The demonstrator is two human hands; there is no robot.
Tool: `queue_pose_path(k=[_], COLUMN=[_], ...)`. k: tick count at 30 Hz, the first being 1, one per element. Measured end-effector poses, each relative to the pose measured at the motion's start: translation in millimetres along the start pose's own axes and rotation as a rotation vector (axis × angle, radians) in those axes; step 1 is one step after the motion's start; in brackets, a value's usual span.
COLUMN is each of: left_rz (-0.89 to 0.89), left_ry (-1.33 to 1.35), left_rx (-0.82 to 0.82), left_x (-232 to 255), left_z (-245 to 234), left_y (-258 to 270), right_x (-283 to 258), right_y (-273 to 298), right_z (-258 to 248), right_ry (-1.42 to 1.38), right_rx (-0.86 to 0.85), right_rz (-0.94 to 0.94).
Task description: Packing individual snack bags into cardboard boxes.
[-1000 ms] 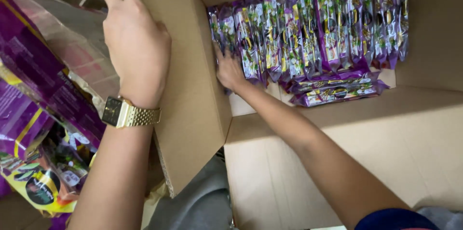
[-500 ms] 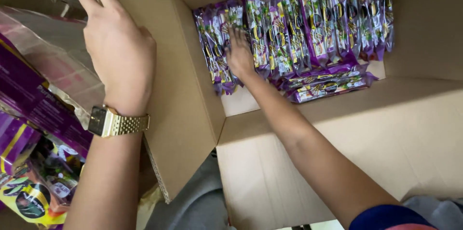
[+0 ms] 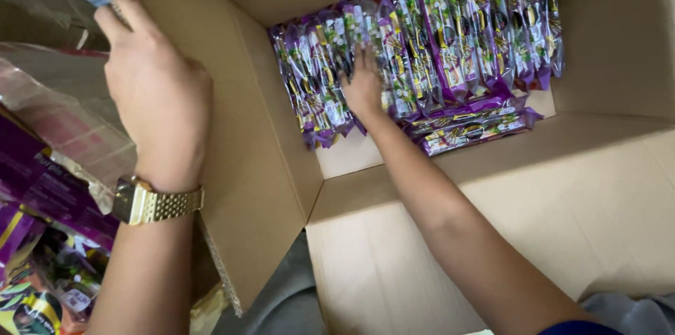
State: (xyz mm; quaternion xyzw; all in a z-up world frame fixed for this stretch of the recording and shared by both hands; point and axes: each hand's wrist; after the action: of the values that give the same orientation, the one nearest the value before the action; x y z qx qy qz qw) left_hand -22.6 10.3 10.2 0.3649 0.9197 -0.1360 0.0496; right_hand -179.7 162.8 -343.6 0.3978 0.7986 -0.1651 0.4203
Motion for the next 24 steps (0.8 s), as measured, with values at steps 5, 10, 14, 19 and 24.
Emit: queue_pose_path(k=[5,10,14,19,24], left_rz=[0.034,0.022,0.021,0.010,0.033], left_ry=[-0.043,-0.052,-0.029,-0.059,-0.049], left_rx=[0.012,0.021,0.017,0.010,0.030], left_x=[2,7,8,7,6], left_z=[1,0,0,-1,3], left_y=[1,-1,-3,-2,-1], right_x=[-2,-12,8,41,25], right_y=[-2,-9,-17,-17,-16], right_z=[-9,-39,-58,-63,-60], right_ry=[-0.141,-0.208,-0.003,0.057,0.226], right_rx=[-0.080,-0.025,0.232,0.216,0.140], right_rz=[0.072,0.066,0.061,0.065,0.101])
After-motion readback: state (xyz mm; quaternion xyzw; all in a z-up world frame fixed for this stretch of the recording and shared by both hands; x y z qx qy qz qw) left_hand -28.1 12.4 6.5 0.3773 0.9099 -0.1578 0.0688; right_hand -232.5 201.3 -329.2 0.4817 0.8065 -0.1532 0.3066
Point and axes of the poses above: each hand's wrist, its own y-axis away from the middle knuckle, its own z-axis out of the palm, x = y × z, and after that the axes turned 14 degrees about -y, right-handed
